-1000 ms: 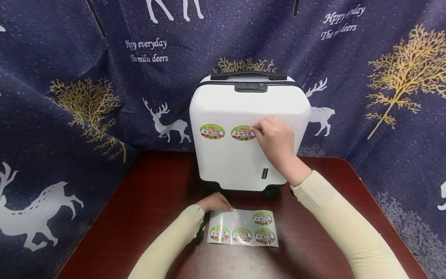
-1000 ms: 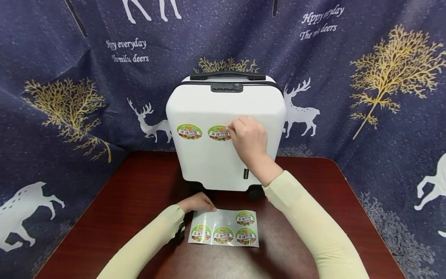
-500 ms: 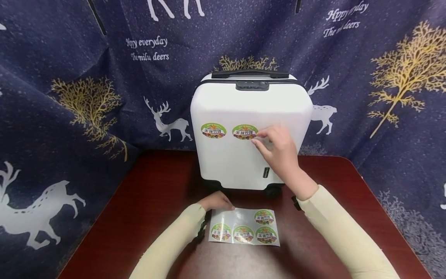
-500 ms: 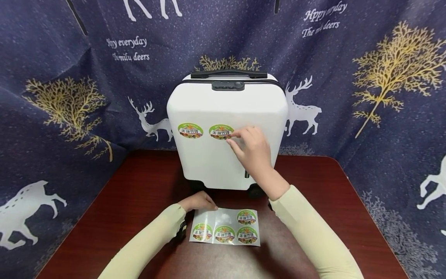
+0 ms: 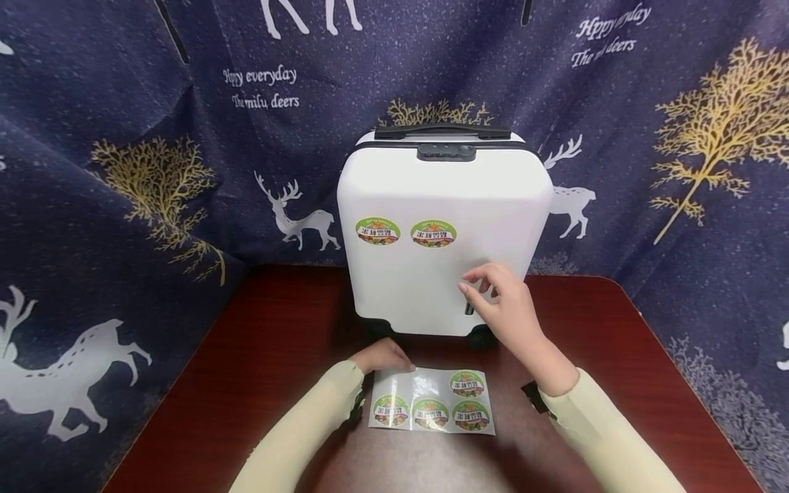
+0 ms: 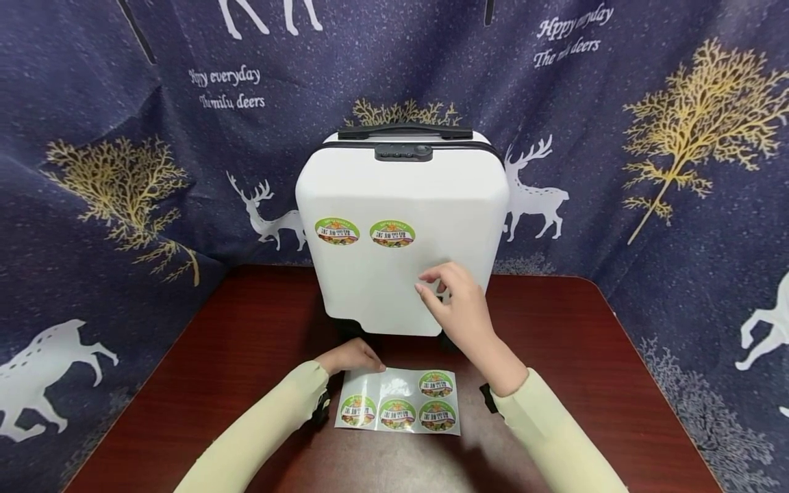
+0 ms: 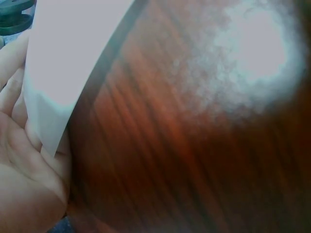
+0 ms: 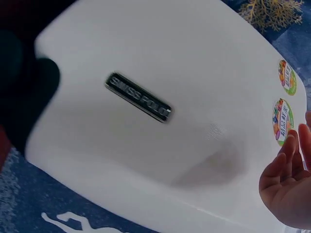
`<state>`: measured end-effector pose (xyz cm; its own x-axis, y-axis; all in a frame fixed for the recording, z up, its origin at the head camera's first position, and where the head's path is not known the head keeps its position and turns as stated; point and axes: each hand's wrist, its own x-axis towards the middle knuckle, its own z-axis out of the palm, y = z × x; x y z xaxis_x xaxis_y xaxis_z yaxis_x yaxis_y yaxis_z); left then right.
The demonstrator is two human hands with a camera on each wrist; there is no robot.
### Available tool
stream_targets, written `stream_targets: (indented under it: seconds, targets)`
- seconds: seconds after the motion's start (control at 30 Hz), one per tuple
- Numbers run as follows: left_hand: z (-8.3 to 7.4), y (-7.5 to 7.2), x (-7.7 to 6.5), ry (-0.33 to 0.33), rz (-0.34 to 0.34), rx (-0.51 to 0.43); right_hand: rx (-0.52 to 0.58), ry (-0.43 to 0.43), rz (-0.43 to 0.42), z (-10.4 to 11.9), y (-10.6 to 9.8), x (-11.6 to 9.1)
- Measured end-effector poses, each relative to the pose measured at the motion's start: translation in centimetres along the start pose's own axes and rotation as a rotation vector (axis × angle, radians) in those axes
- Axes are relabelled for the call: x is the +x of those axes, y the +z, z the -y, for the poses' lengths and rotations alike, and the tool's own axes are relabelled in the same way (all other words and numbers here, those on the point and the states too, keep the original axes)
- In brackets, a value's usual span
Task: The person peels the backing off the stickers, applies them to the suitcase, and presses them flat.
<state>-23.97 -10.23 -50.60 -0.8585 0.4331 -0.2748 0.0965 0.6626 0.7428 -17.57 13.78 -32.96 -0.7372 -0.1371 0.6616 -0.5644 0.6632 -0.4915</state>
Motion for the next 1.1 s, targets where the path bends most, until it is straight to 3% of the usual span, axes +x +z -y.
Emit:
stream_targets:
  seconds: [0.23,0.5,0.87,1.1]
  targets:
    - [-0.1,-0.1,0.0,-0.008,-0.001,-0.007,0.027,0.076,0.100,-1.0,0.4,-2.7]
    - [-0.4,-0.1,-0.4,-0.015,-0.004,-0.006,0.059,0.221,0.319,-3.6,0.8,-5.2]
    - [-0.1,-0.1,-0.1,-0.013,-0.005,-0.004,0.051,0.355,0.368,-6.7,2.1,-8.7]
    - [0.1,-0.1,0.0,-0.004,0.002,0.002,0.069,0.434,0.523,-8.6,3.0,-10.2]
